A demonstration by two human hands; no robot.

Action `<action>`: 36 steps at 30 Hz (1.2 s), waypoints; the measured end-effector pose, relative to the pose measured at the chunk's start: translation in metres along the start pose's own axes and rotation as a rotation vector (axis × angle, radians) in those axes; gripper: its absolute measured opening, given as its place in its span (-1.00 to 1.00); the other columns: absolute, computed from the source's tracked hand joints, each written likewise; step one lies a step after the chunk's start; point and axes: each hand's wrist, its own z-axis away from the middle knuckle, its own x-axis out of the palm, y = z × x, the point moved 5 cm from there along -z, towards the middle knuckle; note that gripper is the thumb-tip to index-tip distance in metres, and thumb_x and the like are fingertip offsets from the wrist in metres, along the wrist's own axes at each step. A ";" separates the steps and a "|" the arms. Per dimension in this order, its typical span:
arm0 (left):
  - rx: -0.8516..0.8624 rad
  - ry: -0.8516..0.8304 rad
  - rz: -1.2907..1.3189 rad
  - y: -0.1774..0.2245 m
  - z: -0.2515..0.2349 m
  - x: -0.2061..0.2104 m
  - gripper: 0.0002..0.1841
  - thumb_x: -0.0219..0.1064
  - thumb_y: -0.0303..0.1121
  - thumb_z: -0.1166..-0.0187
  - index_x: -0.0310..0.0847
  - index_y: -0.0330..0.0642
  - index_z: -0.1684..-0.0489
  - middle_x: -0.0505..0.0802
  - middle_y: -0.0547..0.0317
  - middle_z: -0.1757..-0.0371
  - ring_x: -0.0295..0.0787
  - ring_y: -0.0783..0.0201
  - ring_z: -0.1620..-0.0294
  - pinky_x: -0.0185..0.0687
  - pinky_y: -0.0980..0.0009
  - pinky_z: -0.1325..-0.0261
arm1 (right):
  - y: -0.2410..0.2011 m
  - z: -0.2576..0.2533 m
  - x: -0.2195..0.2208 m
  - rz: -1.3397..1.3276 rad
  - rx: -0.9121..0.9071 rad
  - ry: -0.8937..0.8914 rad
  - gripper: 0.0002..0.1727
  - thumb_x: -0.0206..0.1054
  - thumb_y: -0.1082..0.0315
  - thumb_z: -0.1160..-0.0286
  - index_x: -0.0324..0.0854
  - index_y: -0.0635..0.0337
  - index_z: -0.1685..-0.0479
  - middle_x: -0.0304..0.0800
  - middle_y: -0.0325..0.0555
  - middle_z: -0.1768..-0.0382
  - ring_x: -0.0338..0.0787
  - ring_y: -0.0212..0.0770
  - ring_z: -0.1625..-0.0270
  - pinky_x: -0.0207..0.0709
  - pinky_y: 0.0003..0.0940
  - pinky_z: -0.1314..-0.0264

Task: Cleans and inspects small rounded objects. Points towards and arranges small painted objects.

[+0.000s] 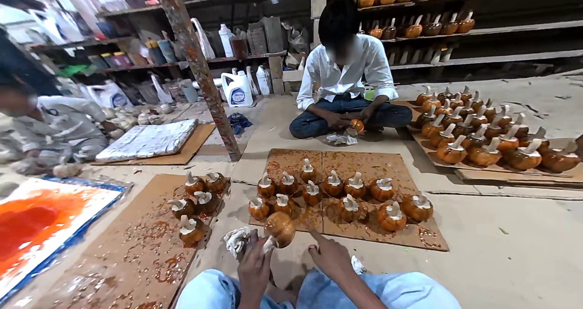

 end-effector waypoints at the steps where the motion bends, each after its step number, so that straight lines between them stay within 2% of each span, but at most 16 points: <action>1: 0.060 -0.015 -0.074 0.000 0.001 0.002 -0.68 0.42 -0.28 -0.47 0.86 -0.31 -0.03 0.91 -0.15 -0.11 0.86 -0.01 -0.23 0.72 0.16 -0.35 | -0.005 0.004 -0.007 0.017 -0.056 0.044 -0.23 0.07 0.03 -0.71 -0.13 -0.57 -0.92 0.85 0.10 0.21 0.83 0.21 0.13 0.59 0.26 0.05; 3: 0.106 -0.081 -0.178 -0.005 0.008 0.011 -0.68 0.42 -0.26 -0.45 0.87 -0.22 -0.05 0.89 -0.17 -0.16 0.80 -0.22 -0.31 0.67 -0.11 -0.37 | -0.018 0.012 -0.010 0.074 -0.176 0.041 -0.22 0.06 0.08 -0.71 -0.14 -0.56 -0.92 0.82 0.07 0.32 0.81 0.19 0.22 0.59 0.23 0.10; 4: 0.111 -0.120 -0.189 -0.006 0.011 0.016 -0.68 0.43 -0.26 -0.46 0.87 -0.19 -0.08 0.89 -0.16 -0.17 0.75 -0.24 -0.36 0.63 -0.15 -0.40 | -0.023 0.014 -0.006 0.126 -0.214 0.021 -0.21 0.05 0.08 -0.71 -0.17 -0.58 -0.92 0.82 0.07 0.33 0.81 0.20 0.22 0.59 0.23 0.10; 6: 0.133 -0.152 -0.223 -0.006 0.013 0.021 -0.71 0.45 -0.24 -0.46 0.87 -0.13 -0.05 0.93 0.00 -0.03 0.85 -0.06 -0.22 0.74 0.06 -0.32 | -0.029 0.013 0.007 0.249 -0.266 0.001 -0.16 0.09 0.11 -0.69 -0.25 -0.59 -0.93 0.83 0.05 0.35 0.83 0.21 0.24 0.60 0.23 0.14; 7: 0.133 -0.167 -0.224 -0.006 0.013 0.021 -0.71 0.45 -0.26 -0.44 0.88 -0.15 -0.04 0.93 0.01 0.01 0.87 -0.03 -0.18 0.76 0.10 -0.29 | -0.031 0.014 0.011 0.301 -0.293 0.012 -0.15 0.11 0.13 -0.68 -0.23 -0.59 -0.93 0.83 0.04 0.38 0.83 0.21 0.27 0.60 0.22 0.17; 9: 0.126 -0.199 -0.223 -0.006 0.013 0.021 -0.71 0.46 -0.30 -0.42 0.87 -0.19 -0.03 0.93 0.00 0.03 0.88 0.00 -0.14 0.77 0.13 -0.28 | -0.033 0.015 0.016 0.382 -0.362 0.085 -0.17 0.12 0.20 -0.65 -0.11 -0.58 -0.91 0.79 0.05 0.48 0.81 0.21 0.36 0.58 0.20 0.27; 11: 0.127 -0.216 -0.235 -0.005 0.012 0.022 -0.72 0.46 -0.31 -0.41 0.87 -0.18 -0.02 0.93 0.03 0.07 0.89 0.05 -0.09 0.78 0.18 -0.25 | -0.034 0.015 0.019 0.426 -0.404 0.115 -0.17 0.14 0.27 -0.65 -0.05 -0.61 -0.89 0.78 0.06 0.49 0.80 0.21 0.38 0.58 0.18 0.27; 15: 0.130 -0.257 -0.265 -0.007 0.014 0.024 -0.72 0.44 -0.32 -0.44 0.87 -0.17 -0.05 0.93 0.06 0.04 0.89 0.07 -0.08 0.78 0.16 -0.25 | -0.032 0.009 0.016 0.424 -0.326 0.139 -0.15 0.17 0.28 -0.61 -0.02 -0.76 -0.84 0.80 0.06 0.49 0.81 0.21 0.37 0.58 0.17 0.26; 19: 0.154 -0.248 -0.281 -0.004 0.011 0.024 -0.72 0.44 -0.32 -0.44 0.87 -0.23 -0.02 0.94 0.02 0.09 0.92 0.10 0.01 0.81 0.21 -0.20 | -0.024 0.000 0.011 0.237 -0.123 -0.090 -0.17 0.10 0.02 -0.68 -0.25 -0.77 -0.88 0.87 0.12 0.21 0.84 0.25 0.12 0.58 0.28 0.08; 22: 0.136 -0.250 -0.299 -0.003 0.011 0.024 -0.72 0.44 -0.31 -0.44 0.86 -0.22 -0.03 0.93 0.01 0.09 0.92 0.09 -0.01 0.80 0.21 -0.21 | -0.025 0.005 0.018 0.256 -0.193 -0.110 -0.10 0.15 0.04 -0.65 -0.31 -0.64 -0.92 0.86 0.14 0.20 0.84 0.27 0.12 0.59 0.28 0.08; 27: 0.147 -0.256 -0.315 0.003 0.005 0.021 -0.72 0.47 -0.28 -0.45 0.87 -0.24 0.01 0.93 0.00 0.13 0.92 0.05 0.01 0.82 0.15 -0.19 | -0.035 0.010 0.021 0.395 -0.300 0.049 -0.14 0.20 0.19 -0.63 -0.10 -0.67 -0.89 0.82 0.11 0.44 0.83 0.26 0.34 0.59 0.25 0.26; 29: 0.115 -0.286 -0.319 0.000 0.001 0.022 -0.72 0.47 -0.29 -0.46 0.86 -0.23 -0.03 0.93 -0.02 0.09 0.91 0.01 -0.06 0.81 0.13 -0.23 | -0.036 0.009 0.019 0.417 -0.267 0.029 -0.12 0.20 0.20 -0.62 -0.13 -0.73 -0.88 0.84 0.13 0.41 0.84 0.27 0.31 0.60 0.25 0.23; 31: 0.052 -0.297 -0.301 -0.001 -0.007 0.023 -0.71 0.46 -0.29 -0.47 0.85 -0.23 -0.06 0.93 -0.08 0.02 0.88 -0.10 -0.18 0.77 0.02 -0.28 | -0.038 0.010 0.014 0.409 -0.257 -0.013 -0.12 0.19 0.17 -0.64 -0.17 -0.72 -0.89 0.85 0.14 0.37 0.85 0.29 0.26 0.60 0.27 0.20; 33: -0.034 -0.316 -0.287 0.001 -0.021 0.021 -0.69 0.45 -0.28 -0.49 0.84 -0.23 -0.11 0.92 -0.12 -0.06 0.85 -0.16 -0.21 0.74 -0.07 -0.30 | -0.040 0.013 0.008 0.374 -0.277 0.005 -0.12 0.21 0.16 -0.62 -0.15 -0.68 -0.90 0.85 0.13 0.39 0.85 0.28 0.28 0.60 0.27 0.23; 34: -0.066 -0.324 -0.276 0.005 -0.031 0.020 -0.69 0.45 -0.29 -0.51 0.83 -0.24 -0.13 0.91 -0.11 -0.06 0.86 -0.12 -0.18 0.72 -0.06 -0.32 | -0.042 0.015 0.004 0.357 -0.290 0.018 -0.12 0.21 0.16 -0.63 -0.14 -0.65 -0.90 0.85 0.12 0.41 0.85 0.27 0.29 0.60 0.27 0.24; 36: -0.078 -0.274 -0.248 0.017 -0.060 0.016 -0.69 0.43 -0.32 -0.53 0.81 -0.30 -0.12 0.92 -0.09 0.00 0.91 0.00 -0.04 0.79 0.04 -0.24 | -0.042 0.018 -0.003 0.341 -0.291 0.004 -0.16 0.20 0.14 -0.64 -0.08 -0.59 -0.91 0.86 0.12 0.37 0.86 0.26 0.24 0.59 0.26 0.18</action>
